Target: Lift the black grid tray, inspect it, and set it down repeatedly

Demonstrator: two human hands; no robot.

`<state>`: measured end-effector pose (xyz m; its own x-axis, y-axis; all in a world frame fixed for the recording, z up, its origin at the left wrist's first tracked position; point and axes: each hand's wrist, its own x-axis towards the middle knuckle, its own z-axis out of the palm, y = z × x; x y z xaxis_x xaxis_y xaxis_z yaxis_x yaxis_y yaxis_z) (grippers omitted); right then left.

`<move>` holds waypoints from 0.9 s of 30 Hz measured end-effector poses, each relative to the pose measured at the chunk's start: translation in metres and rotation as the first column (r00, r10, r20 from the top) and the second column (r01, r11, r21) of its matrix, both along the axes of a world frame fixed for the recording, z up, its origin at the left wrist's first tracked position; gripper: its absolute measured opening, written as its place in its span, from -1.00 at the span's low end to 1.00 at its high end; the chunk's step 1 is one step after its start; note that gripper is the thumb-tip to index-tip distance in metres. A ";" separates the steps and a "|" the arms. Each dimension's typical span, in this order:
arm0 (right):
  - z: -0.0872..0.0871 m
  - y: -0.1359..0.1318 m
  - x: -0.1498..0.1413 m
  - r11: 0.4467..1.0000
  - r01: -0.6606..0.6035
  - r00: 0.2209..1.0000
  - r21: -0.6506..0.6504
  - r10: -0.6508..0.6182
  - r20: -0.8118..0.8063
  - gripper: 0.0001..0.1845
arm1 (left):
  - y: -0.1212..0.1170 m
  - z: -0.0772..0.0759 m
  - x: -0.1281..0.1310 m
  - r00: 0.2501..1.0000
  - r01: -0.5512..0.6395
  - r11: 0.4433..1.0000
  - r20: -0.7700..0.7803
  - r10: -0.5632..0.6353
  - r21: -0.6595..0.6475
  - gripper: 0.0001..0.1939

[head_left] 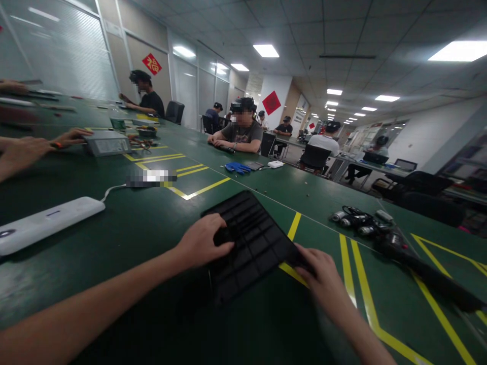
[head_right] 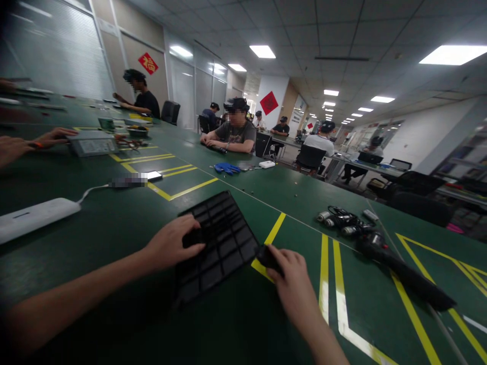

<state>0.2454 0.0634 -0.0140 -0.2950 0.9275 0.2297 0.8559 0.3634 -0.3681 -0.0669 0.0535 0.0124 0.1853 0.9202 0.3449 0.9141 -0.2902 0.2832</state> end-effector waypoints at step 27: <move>-0.012 -0.039 -0.065 0.979 -0.126 0.955 -0.160 0.163 0.247 -0.34 | -0.001 -0.043 0.026 0.924 0.382 0.905 0.073 -0.375 -0.186 -0.49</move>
<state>0.1807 0.0242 -0.0259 -0.4599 0.8879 -0.0016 0.8705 0.4506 -0.1981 -0.0405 0.0527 -0.0301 0.5244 0.8321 0.1805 0.7347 -0.5493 0.3981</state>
